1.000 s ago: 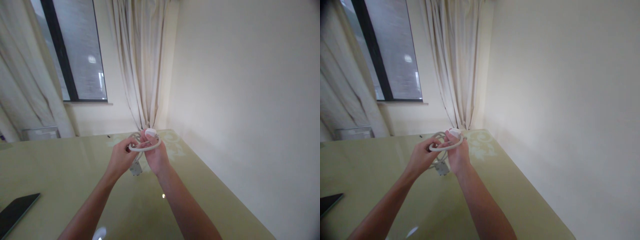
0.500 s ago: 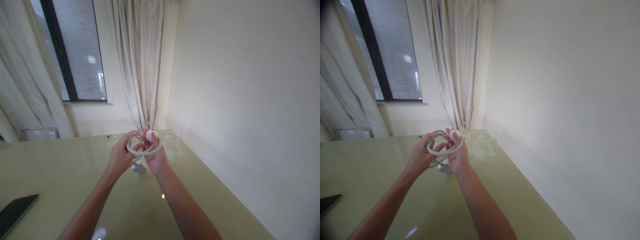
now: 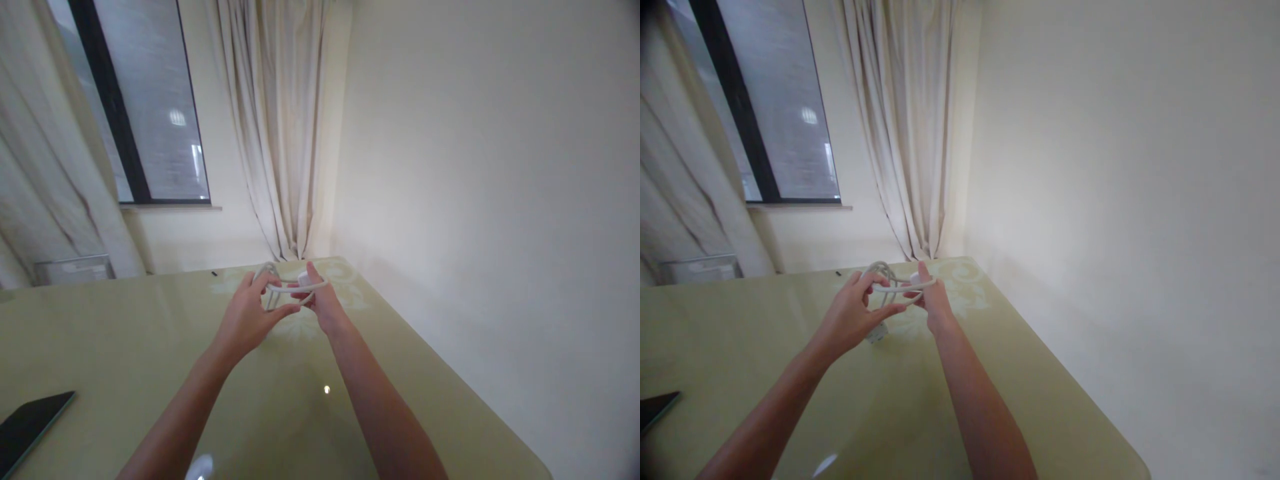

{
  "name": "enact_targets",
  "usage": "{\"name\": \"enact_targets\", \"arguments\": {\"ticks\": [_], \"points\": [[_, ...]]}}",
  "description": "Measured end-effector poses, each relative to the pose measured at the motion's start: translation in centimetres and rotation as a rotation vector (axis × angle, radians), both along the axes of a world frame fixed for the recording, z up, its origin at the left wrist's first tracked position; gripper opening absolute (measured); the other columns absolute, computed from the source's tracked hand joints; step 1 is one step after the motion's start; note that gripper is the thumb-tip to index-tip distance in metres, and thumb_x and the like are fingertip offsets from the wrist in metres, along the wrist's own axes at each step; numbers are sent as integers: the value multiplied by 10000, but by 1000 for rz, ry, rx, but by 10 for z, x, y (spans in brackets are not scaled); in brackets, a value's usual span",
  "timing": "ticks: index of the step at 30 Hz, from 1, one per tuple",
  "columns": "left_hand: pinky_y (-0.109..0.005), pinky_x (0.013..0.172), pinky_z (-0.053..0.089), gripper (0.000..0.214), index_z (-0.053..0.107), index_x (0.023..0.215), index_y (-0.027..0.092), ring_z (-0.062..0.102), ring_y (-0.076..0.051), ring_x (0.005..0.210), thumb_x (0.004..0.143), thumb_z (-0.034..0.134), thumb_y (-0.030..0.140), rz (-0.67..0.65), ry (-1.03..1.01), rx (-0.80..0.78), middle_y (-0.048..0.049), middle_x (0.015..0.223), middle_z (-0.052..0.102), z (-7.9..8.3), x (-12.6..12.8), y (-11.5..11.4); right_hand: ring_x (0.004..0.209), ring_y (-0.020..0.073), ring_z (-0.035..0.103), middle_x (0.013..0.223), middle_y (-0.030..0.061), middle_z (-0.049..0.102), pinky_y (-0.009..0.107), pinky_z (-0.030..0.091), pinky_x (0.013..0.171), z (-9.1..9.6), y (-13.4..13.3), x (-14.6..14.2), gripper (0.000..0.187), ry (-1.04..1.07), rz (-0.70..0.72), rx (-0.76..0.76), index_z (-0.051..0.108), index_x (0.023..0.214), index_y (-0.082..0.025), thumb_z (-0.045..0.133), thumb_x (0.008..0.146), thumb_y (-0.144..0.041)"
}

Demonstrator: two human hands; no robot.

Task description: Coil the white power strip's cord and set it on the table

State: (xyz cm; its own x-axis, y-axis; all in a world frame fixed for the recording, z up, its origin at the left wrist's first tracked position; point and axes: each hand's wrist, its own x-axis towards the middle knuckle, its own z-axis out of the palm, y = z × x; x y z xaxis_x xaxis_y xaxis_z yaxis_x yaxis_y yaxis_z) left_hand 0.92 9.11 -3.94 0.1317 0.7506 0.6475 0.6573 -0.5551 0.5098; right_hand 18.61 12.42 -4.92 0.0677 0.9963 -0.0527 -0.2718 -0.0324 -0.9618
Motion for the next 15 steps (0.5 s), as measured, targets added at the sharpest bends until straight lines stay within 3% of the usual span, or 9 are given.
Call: {"name": "enact_targets", "arguments": {"ticks": [5, 8, 10, 12, 15], "points": [[-318, 670, 416, 423, 652, 986, 238, 547, -196, 711, 750, 875, 509, 95, 95, -21, -29, 984, 576, -2, 9, -4, 681, 222, 723, 700, 108, 752, 287, 455, 622, -7, 5, 20, 572, -521, -150, 179, 702, 762, -156, 623, 875, -711], [-325, 675, 421, 449, 635, 984, 237, 582, -211, 744, 740, 885, 519, 137, 122, -15, -46, 1042, 582, -5, 14, -5, 810, 262, 753, 803, 108, 778, 313, 498, 716, -6, 2, 26, 513, -718, -329, 221, 699, 1027, -147, 691, 865, -634], [-329, 681, 424, 448, 631, 980, 237, 597, -228, 776, 749, 876, 533, 146, 137, -9, -53, 1049, 586, -7, 14, -5, 845, 278, 751, 856, 103, 784, 340, 512, 756, -3, 0, 27, 602, -807, -419, 234, 626, 1254, -136, 725, 857, -576], [-332, 680, 425, 447, 636, 976, 239, 598, -232, 770, 754, 866, 552, 152, 146, -14, -52, 1024, 587, -8, 12, -3, 856, 271, 746, 876, 85, 784, 350, 520, 784, -1, -1, 27, 581, -860, -393, 306, 623, 1304, -164, 730, 865, -530], [-336, 692, 437, 439, 648, 971, 240, 612, -237, 779, 757, 860, 560, 163, 132, -16, -47, 993, 587, -7, 7, -1, 836, 234, 745, 881, 53, 788, 325, 533, 781, 0, 0, 27, 417, -829, -238, 467, 727, 1201, -219, 688, 911, -517]]}}
